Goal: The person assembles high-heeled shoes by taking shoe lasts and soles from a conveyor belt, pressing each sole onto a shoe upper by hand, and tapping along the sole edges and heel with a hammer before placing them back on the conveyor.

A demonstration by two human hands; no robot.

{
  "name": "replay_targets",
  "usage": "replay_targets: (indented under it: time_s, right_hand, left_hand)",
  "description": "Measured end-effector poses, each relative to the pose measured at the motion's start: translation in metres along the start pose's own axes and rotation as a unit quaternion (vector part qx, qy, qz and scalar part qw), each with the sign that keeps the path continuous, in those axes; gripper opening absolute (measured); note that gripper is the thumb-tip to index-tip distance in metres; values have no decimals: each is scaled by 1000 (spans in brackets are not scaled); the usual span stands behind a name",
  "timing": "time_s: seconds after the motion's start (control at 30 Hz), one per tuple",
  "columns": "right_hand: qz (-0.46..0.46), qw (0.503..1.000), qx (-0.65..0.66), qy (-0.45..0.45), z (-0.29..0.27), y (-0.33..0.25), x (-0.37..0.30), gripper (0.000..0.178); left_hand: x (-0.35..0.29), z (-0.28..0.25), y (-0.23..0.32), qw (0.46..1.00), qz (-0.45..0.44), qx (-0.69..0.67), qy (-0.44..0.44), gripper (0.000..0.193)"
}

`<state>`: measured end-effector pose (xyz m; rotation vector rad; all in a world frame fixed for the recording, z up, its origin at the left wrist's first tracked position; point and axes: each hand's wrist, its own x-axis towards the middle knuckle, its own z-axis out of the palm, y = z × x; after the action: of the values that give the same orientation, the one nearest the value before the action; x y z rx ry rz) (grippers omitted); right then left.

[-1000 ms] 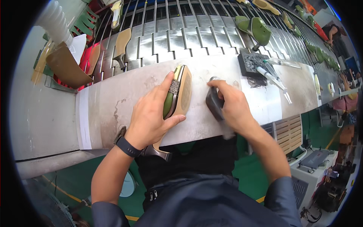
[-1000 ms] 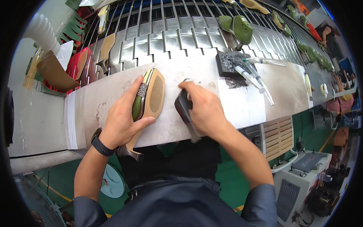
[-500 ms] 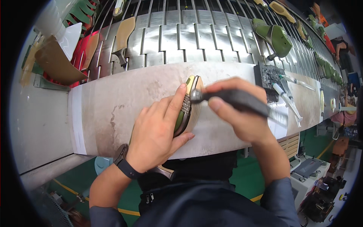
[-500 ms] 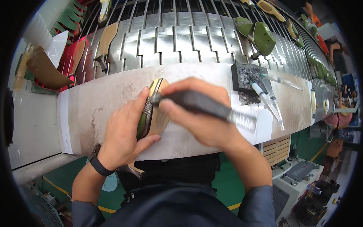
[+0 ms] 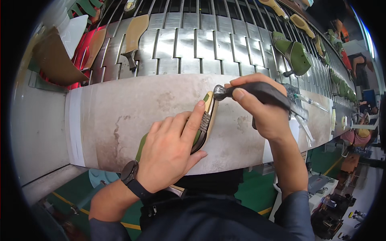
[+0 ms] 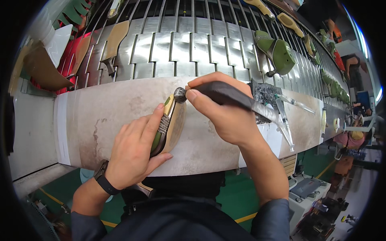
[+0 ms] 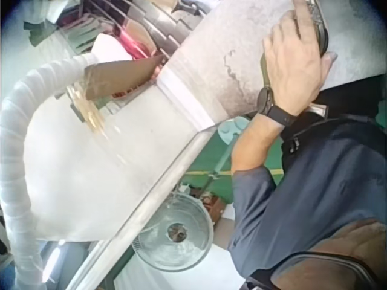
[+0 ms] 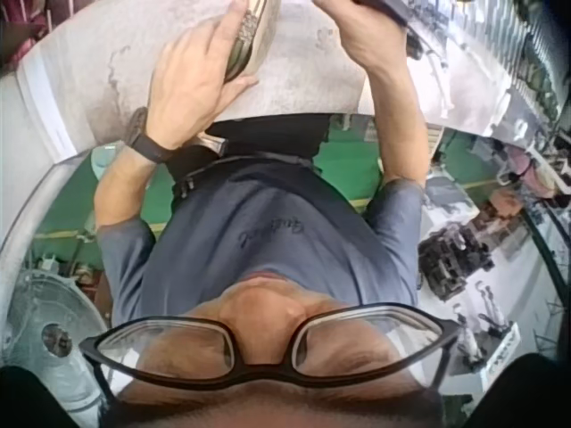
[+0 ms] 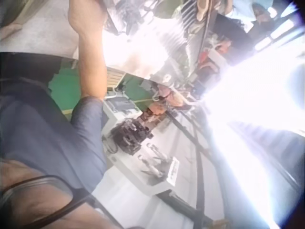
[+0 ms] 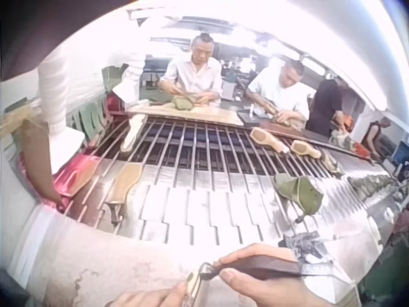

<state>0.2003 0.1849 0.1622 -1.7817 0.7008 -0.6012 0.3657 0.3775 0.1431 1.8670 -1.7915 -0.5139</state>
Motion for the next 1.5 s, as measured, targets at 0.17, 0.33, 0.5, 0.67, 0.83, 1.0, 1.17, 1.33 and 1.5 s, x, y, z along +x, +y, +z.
replay_targets:
  time_s: [0.17, 0.33, 0.5, 0.67, 0.83, 1.0, 1.17, 1.33, 1.5]
  right_hand:
    - [-63, 993, -65, -73, 8, -15, -38, 25]
    - [-151, 973, -143, -98, 21, -20, -56, 35]
    - [-232, 956, -174, -39, 41, -10, -79, 35]
    - [-287, 928, -237, -36, 71, 0, -112, 39]
    - [-231, 954, -187, 36, 89, 1, -120, 33]
    - [-277, 931, -236, 43, 70, -15, -106, 35]
    - [-287, 921, -264, -22, 89, -12, -111, 31]
    - [-230, 957, -172, -52, 105, -9, -113, 31]
    - [-190, 968, -128, -97, 105, -9, -106, 31]
  left_hand:
    - [-2, 1, -2, 1000, -11, -20, -2, 116]
    - [-2, 1, -6, 1000, -9, -19, -3, 116]
    - [-3, 1, -7, 1000, -2, -22, 9, 115]
    - [-7, 5, -8, 999, 5, -8, 31, 113]
    - [-10, 4, -15, 999, 25, -13, 36, 112]
    - [-29, -7, -61, 984, 30, -176, 23, 83]
    - [-33, 1, -65, 982, 20, -176, 60, 48]
    - [-31, 0, -67, 985, 34, -154, 74, 49]
    - [-33, 4, -71, 985, 38, -149, 80, 53]
